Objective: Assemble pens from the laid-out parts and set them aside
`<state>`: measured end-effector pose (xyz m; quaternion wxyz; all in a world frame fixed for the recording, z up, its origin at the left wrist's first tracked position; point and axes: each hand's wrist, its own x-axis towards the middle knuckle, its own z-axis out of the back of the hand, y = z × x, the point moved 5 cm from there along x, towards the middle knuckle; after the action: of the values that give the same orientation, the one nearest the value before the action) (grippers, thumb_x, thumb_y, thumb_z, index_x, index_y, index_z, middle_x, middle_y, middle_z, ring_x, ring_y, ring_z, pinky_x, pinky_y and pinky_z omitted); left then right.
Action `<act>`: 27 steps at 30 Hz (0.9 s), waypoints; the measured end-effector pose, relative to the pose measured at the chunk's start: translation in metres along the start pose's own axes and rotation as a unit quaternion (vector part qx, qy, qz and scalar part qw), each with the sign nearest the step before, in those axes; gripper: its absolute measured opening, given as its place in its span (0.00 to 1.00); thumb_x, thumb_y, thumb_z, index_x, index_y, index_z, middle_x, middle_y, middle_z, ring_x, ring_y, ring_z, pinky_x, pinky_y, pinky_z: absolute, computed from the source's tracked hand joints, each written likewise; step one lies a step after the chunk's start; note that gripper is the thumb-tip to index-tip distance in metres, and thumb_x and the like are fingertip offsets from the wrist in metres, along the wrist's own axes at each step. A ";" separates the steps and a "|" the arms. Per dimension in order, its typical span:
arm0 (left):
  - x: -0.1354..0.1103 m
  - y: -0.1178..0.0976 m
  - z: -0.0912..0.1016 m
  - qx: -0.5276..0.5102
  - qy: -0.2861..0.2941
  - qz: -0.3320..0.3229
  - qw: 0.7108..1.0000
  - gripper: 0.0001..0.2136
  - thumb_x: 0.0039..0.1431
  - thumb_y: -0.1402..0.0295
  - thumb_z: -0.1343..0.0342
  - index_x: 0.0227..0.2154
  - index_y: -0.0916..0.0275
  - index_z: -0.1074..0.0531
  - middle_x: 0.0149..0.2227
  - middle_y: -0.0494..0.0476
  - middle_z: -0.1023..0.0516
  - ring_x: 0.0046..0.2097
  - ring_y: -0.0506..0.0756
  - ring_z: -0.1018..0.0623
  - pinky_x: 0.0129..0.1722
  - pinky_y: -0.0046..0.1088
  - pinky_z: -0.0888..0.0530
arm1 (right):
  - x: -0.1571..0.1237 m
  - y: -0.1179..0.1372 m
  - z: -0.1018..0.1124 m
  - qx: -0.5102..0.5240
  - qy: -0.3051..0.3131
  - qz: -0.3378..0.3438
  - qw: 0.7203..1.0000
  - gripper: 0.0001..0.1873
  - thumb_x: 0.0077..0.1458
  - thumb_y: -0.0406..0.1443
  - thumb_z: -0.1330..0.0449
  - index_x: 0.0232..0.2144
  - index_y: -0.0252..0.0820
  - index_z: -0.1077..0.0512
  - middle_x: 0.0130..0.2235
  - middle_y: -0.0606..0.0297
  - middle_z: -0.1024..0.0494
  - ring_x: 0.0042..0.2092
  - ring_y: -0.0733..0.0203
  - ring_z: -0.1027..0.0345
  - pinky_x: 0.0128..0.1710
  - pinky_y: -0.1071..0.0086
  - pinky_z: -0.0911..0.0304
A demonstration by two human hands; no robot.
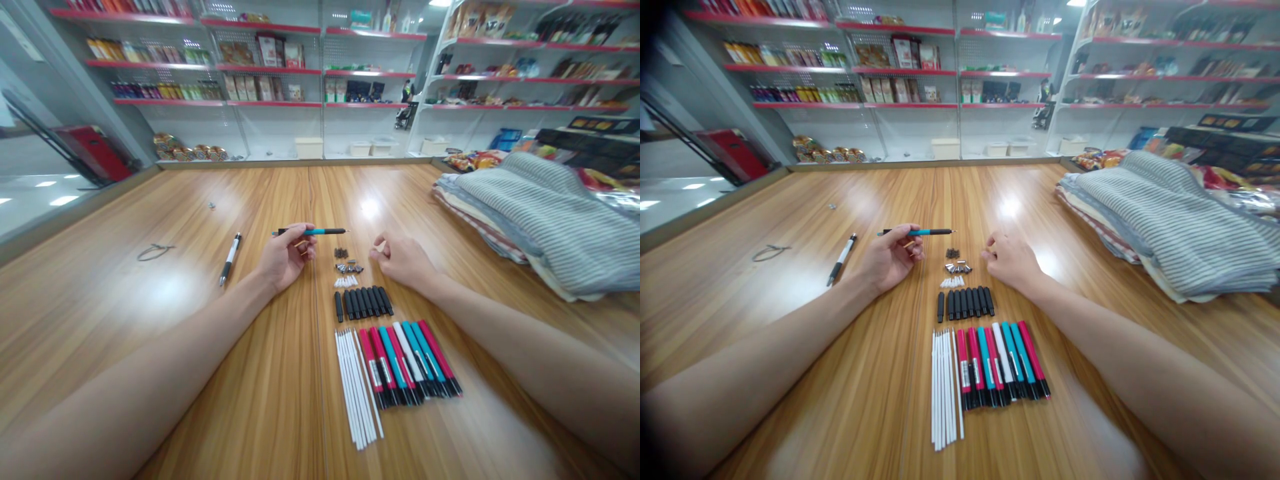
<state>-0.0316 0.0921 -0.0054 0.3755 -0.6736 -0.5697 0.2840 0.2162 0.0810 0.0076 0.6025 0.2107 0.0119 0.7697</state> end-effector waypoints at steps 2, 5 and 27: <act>0.000 0.001 -0.001 0.003 0.002 0.002 1.000 0.09 0.53 0.66 0.40 0.35 0.65 0.26 0.27 0.54 0.25 0.25 0.48 0.29 0.26 0.25 0.32 | 0.001 0.000 -0.002 -0.010 0.013 0.002 1.000 0.09 0.57 0.39 0.44 0.37 0.41 0.27 0.33 0.61 0.23 0.34 0.60 0.31 0.32 0.70 0.46; -0.002 0.001 -0.002 0.009 0.002 0.004 1.000 0.09 0.51 0.66 0.40 0.35 0.65 0.25 0.26 0.54 0.25 0.25 0.48 0.29 0.26 0.25 0.31 | 0.003 0.003 -0.002 -0.025 0.023 0.008 0.999 0.09 0.59 0.37 0.45 0.34 0.40 0.27 0.34 0.59 0.22 0.37 0.58 0.30 0.34 0.69 0.45; -0.004 0.003 -0.006 0.006 0.007 0.030 1.000 0.12 0.53 0.63 0.43 0.34 0.68 0.23 0.27 0.59 0.22 0.25 0.50 0.28 0.27 0.26 0.32 | 0.011 -0.002 -0.006 -0.015 0.068 0.049 0.996 0.08 0.59 0.38 0.42 0.33 0.39 0.26 0.35 0.60 0.22 0.38 0.59 0.29 0.37 0.70 0.42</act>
<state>-0.0264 0.0872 -0.0046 0.3750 -0.6900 -0.5449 0.2938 0.2146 0.0932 0.0051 0.5647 0.1493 0.0304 0.8111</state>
